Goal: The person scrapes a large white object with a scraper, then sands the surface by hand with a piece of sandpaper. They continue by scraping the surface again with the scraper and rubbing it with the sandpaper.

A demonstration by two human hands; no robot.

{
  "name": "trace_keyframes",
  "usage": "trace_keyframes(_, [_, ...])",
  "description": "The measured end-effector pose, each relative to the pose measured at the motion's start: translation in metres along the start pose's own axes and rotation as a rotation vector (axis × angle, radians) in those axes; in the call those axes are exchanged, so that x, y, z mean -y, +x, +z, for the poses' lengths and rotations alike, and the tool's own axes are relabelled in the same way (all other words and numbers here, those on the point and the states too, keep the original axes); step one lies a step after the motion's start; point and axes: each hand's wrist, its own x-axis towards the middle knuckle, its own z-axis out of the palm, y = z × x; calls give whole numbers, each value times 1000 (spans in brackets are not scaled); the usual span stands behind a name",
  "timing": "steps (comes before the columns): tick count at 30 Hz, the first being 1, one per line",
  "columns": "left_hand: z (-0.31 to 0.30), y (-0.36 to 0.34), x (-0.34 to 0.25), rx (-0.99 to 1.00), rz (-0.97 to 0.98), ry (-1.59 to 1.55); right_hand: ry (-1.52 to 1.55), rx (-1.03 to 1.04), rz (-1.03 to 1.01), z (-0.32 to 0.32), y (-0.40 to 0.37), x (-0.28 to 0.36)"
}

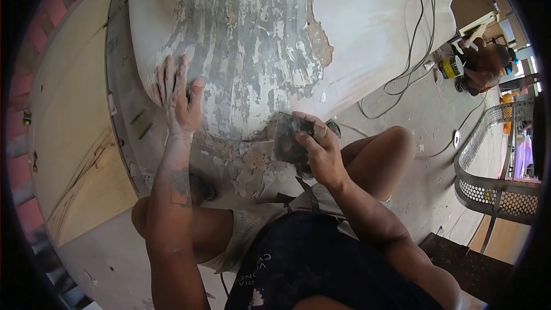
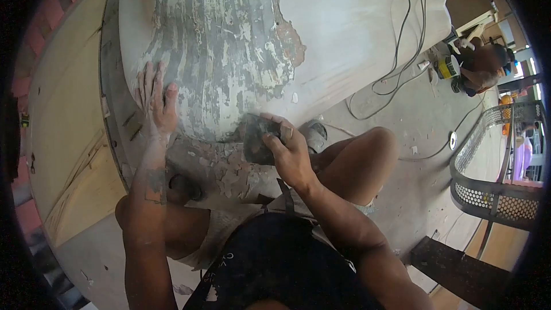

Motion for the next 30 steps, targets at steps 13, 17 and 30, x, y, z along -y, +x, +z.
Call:
trace_keyframes(13, [3, 0, 1, -49, 50, 10, -288, -16, -292, 5, 22, -9])
trace_keyframes(17, [2, -2, 4, -51, 63, 22, -410, 2, -335, 12, 19, 11])
trace_keyframes(30, [3, 0, 3, -63, 48, 25, -296, -69, -231, -1, 8, 10])
